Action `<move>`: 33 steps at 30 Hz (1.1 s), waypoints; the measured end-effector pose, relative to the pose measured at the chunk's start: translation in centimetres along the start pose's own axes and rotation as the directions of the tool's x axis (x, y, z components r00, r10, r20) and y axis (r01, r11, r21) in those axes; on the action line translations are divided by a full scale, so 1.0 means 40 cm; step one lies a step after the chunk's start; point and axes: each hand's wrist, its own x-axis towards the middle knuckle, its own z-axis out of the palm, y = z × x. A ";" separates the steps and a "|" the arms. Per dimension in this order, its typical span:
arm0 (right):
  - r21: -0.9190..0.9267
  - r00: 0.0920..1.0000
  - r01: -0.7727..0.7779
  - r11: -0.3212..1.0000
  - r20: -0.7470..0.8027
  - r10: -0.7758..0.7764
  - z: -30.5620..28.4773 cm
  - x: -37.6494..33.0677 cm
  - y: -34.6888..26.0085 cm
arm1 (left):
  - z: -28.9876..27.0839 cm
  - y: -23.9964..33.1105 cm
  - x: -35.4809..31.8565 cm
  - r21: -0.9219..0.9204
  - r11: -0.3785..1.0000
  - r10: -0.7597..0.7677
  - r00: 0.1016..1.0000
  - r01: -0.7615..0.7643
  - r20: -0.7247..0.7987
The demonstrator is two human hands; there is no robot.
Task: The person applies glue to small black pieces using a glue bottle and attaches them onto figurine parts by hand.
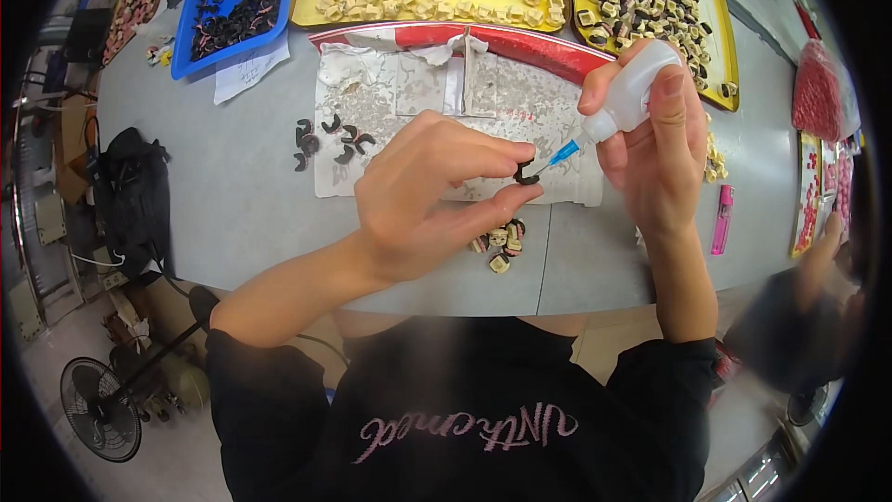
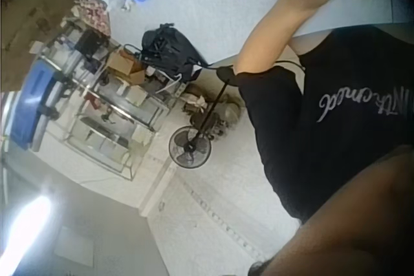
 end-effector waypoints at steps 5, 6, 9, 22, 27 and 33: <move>-0.032 1.000 -0.013 0.999 -0.014 0.013 0.006 -0.002 -0.002 | -0.001 0.001 -0.001 -0.002 1.000 -0.012 1.000 0.013 0.007; -0.038 1.000 -0.012 0.999 -0.006 0.012 0.006 -0.003 -0.002 | -0.001 0.000 0.000 -0.003 1.000 -0.005 1.000 0.005 0.008; -0.038 1.000 -0.009 0.999 0.002 0.009 0.005 -0.003 -0.002 | -0.002 0.004 -0.001 -0.001 1.000 -0.023 1.000 0.023 0.016; -0.083 1.000 0.013 0.996 -0.001 -0.013 0.008 -0.005 -0.014 | -0.003 0.003 0.000 -0.004 1.000 -0.019 1.000 0.019 0.021; -0.106 0.999 0.041 0.994 -0.009 -0.042 0.006 -0.003 -0.014 | -0.005 0.006 0.000 0.004 0.999 -0.034 0.999 0.033 0.030; -0.114 0.998 0.056 0.992 -0.003 -0.057 0.003 -0.002 -0.021 | -0.006 0.009 0.001 -0.003 0.999 -0.033 0.999 0.033 0.036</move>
